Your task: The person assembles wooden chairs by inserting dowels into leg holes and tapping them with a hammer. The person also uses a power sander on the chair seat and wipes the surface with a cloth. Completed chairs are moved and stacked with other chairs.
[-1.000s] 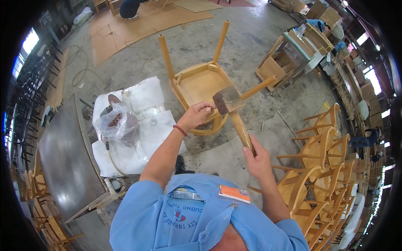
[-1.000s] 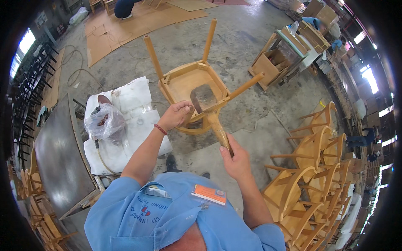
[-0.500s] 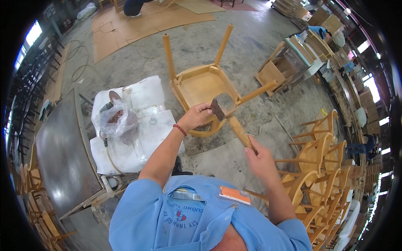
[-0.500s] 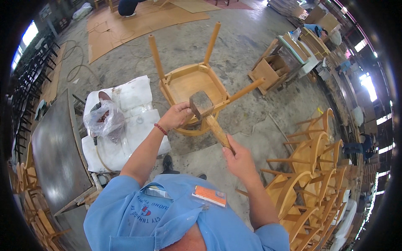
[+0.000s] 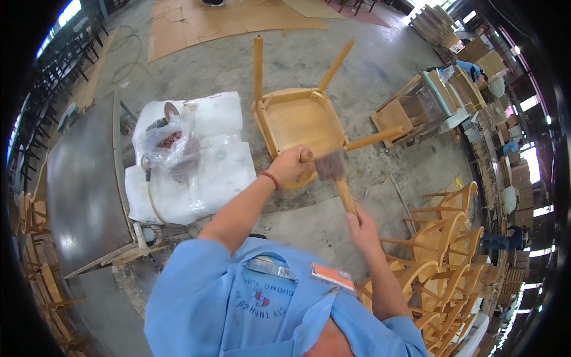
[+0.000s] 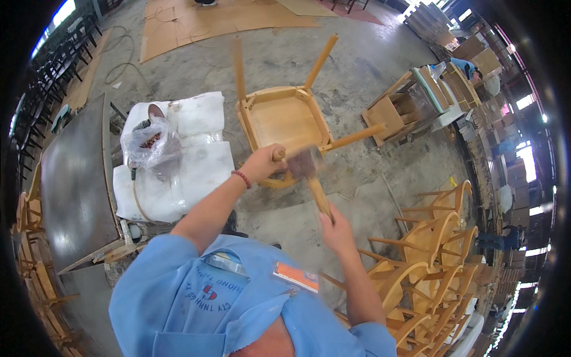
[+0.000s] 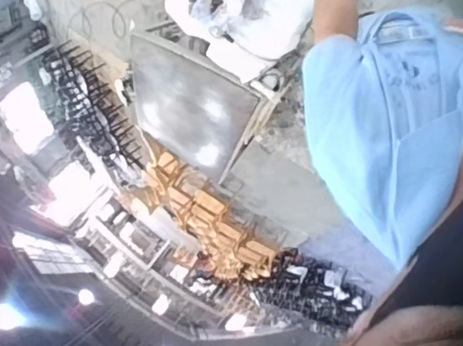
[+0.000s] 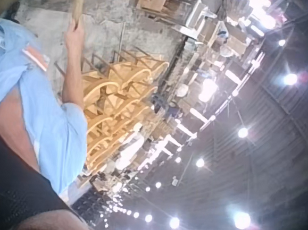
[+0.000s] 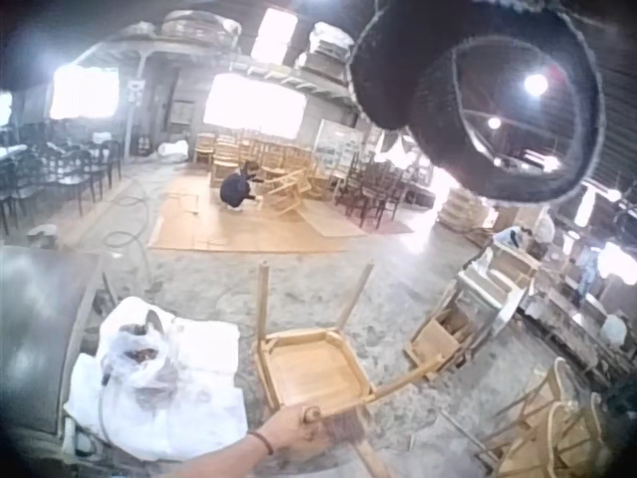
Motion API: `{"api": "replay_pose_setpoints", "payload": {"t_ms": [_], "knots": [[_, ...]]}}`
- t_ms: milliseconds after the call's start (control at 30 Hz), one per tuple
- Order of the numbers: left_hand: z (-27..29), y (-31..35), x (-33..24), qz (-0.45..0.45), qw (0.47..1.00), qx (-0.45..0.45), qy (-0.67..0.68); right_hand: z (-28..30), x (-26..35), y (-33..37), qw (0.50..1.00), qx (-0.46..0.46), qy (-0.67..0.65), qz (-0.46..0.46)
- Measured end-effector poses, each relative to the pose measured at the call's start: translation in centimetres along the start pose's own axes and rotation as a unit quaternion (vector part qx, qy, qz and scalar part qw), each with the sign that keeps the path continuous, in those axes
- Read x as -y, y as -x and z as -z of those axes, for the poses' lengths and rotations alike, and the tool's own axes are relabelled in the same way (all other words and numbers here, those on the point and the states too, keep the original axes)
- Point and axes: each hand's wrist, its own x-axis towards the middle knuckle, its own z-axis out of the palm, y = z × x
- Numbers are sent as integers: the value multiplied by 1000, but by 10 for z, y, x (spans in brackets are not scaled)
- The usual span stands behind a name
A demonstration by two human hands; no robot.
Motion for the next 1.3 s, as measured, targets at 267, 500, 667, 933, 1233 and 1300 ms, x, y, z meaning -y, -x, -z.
{"api": "replay_pose_setpoints", "payload": {"t_ms": [267,500,667,933,1233,1300], "knots": [[44,32,29,15,990,-126,63,2,-70,37,990,85,-73,-88],[216,131,73,103,888,-442,79,-128,3,-21,909,254,-270,-189],[274,138,128,192,824,-438,305,-230,72,-91,855,340,-341,-193],[286,149,152,163,876,-411,194,-348,135,-152,861,381,-295,-165],[242,173,61,42,902,-359,235,-273,8,-134,879,437,-105,-163],[211,136,39,1,931,-281,233,-233,-51,-122,892,388,-104,-209]]}}
